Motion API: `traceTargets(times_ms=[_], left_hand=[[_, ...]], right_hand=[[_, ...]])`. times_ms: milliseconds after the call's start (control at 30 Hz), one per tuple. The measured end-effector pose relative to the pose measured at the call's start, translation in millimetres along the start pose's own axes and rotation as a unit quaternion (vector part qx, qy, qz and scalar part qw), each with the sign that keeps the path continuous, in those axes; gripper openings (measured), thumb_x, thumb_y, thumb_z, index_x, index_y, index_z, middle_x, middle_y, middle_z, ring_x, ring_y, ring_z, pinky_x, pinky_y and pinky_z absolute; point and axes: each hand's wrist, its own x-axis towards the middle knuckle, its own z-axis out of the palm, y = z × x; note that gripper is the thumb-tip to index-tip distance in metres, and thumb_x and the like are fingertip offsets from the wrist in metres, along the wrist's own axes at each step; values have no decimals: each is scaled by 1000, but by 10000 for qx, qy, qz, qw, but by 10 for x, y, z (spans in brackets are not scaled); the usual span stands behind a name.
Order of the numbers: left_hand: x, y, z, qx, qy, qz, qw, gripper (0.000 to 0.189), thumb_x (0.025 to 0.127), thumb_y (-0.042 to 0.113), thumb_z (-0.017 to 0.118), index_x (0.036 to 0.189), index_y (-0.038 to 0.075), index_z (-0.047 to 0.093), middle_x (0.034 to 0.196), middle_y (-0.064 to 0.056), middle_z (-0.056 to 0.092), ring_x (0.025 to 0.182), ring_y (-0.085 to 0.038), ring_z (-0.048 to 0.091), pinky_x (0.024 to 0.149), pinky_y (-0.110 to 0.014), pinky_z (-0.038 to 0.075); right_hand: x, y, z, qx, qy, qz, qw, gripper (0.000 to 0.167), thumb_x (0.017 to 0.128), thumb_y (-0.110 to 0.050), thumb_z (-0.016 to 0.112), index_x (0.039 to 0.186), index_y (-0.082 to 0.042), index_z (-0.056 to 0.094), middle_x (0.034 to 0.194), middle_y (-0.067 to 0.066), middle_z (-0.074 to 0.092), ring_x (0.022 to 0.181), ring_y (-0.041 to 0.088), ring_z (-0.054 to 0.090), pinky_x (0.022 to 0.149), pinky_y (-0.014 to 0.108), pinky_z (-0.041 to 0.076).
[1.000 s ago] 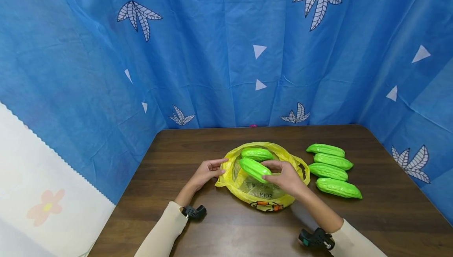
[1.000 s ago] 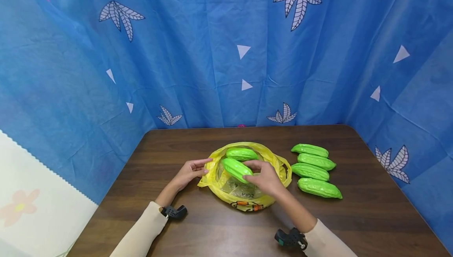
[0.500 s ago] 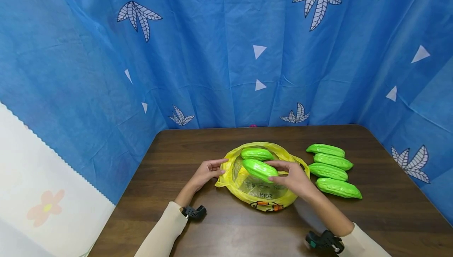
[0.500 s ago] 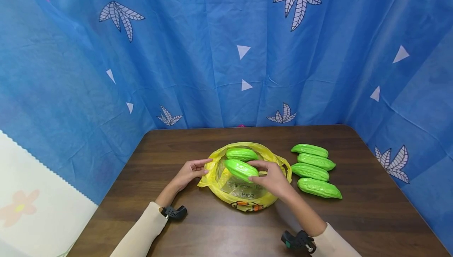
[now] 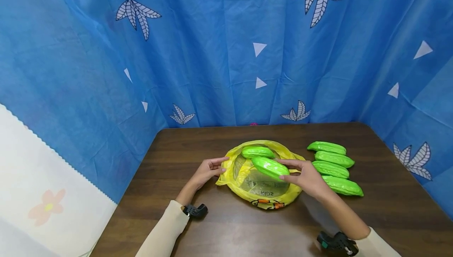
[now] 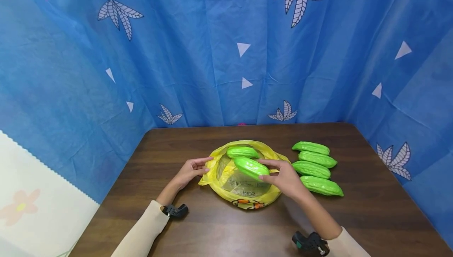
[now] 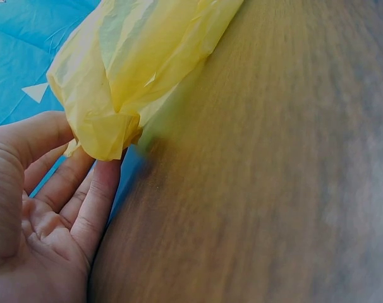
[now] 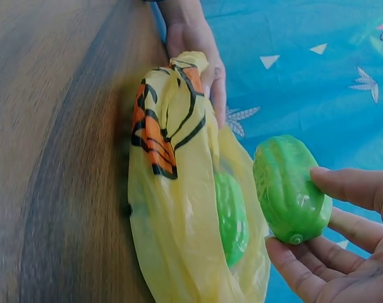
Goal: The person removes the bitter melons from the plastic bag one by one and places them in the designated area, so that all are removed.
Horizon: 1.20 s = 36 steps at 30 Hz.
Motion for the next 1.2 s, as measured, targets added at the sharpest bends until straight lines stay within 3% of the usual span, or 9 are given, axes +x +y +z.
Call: traceTargets(times_ms=[233, 467, 633, 833, 1200], left_hand=[[2, 11, 11, 52, 50, -96, 9999, 49, 97, 14, 70, 143, 4, 58, 128, -15, 67, 91, -14, 68, 75, -27, 59], [15, 19, 17, 46, 66, -171, 9998, 49, 97, 12, 70, 143, 5, 58, 129, -16, 66, 93, -17, 68, 77, -28, 59], [14, 13, 10, 53, 86, -225, 9997, 49, 97, 13, 70, 144, 7, 58, 127, -15, 68, 92, -18, 68, 76, -29, 59], [7, 10, 6, 15, 86, -217, 9997, 48, 97, 13, 70, 143, 6, 58, 126, -16, 68, 93, -17, 68, 77, -29, 60], [1, 28, 11, -117, 27, -207, 9997, 48, 97, 12, 70, 143, 5, 58, 130, -17, 66, 95, -17, 69, 77, -30, 60]], right_hand=[[-90, 32, -133, 13, -40, 131, 9999, 53, 88, -22, 81, 137, -11, 65, 144, 20, 54, 116, 39, 63, 80, 33, 59], [-189, 45, -254, 41, -31, 69, 10000, 53, 88, -23, 81, 137, -10, 65, 145, 23, 53, 120, 40, 61, 81, 31, 59], [-270, 51, -329, 137, -7, 79, 9999, 55, 88, -20, 81, 138, -7, 63, 144, 25, 52, 111, 35, 67, 79, 34, 60], [-343, 68, -394, 248, 118, 57, 9996, 56, 88, -18, 81, 138, -3, 61, 144, 25, 51, 118, 39, 62, 79, 30, 59], [-497, 116, -543, 48, 287, -114, 9995, 54, 88, -15, 81, 136, 1, 62, 138, 27, 56, 103, 11, 67, 78, 30, 60]])
